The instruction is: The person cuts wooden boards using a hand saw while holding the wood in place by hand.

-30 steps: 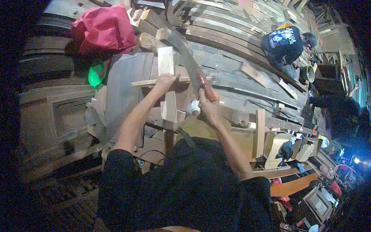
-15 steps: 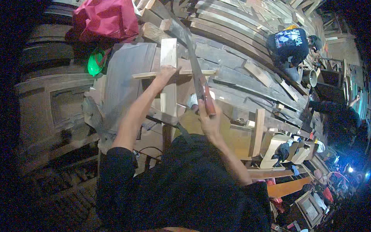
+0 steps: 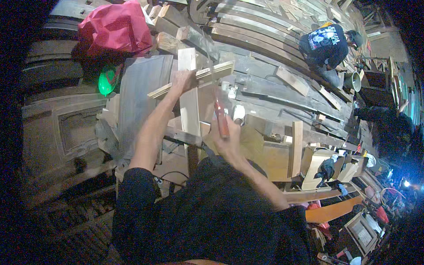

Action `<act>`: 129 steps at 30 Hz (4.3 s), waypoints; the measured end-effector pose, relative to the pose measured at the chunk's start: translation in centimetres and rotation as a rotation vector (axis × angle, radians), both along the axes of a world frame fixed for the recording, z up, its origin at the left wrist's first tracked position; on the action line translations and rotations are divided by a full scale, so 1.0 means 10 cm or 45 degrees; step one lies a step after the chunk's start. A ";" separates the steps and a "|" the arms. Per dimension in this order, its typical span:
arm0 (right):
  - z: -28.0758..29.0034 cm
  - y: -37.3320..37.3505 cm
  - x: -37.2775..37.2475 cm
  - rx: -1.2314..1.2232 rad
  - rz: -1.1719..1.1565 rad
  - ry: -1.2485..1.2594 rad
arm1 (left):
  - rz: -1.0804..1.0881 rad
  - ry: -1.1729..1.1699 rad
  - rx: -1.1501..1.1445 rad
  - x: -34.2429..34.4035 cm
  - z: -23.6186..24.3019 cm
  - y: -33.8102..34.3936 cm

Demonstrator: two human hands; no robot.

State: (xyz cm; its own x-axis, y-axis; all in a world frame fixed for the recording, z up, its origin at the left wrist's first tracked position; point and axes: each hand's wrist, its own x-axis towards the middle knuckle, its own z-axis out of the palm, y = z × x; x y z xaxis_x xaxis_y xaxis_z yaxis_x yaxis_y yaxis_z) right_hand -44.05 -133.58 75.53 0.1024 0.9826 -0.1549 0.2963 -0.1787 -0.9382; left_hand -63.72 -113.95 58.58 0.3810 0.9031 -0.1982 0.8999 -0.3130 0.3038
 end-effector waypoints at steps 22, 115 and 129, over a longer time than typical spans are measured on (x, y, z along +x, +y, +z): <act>0.56 -0.10 0.36 -0.142 0.143 -0.010 | -0.069 -0.038 0.107 -0.04 -0.01 0.02; 0.56 0.09 0.48 -0.073 0.110 -0.121 | -0.012 -0.081 0.039 -0.17 -0.05 0.16; 0.62 -0.01 0.47 -0.167 0.131 -0.141 | 0.078 -0.085 0.029 -0.18 -0.18 0.18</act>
State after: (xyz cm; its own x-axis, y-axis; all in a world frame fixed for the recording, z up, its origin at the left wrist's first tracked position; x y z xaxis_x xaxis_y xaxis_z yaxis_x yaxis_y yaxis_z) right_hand -39.37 -133.66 81.73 0.0263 0.9610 -0.2754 0.4197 -0.2606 -0.8694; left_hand -65.50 -112.17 56.78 0.3368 0.9289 -0.1536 0.8955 -0.2656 0.3572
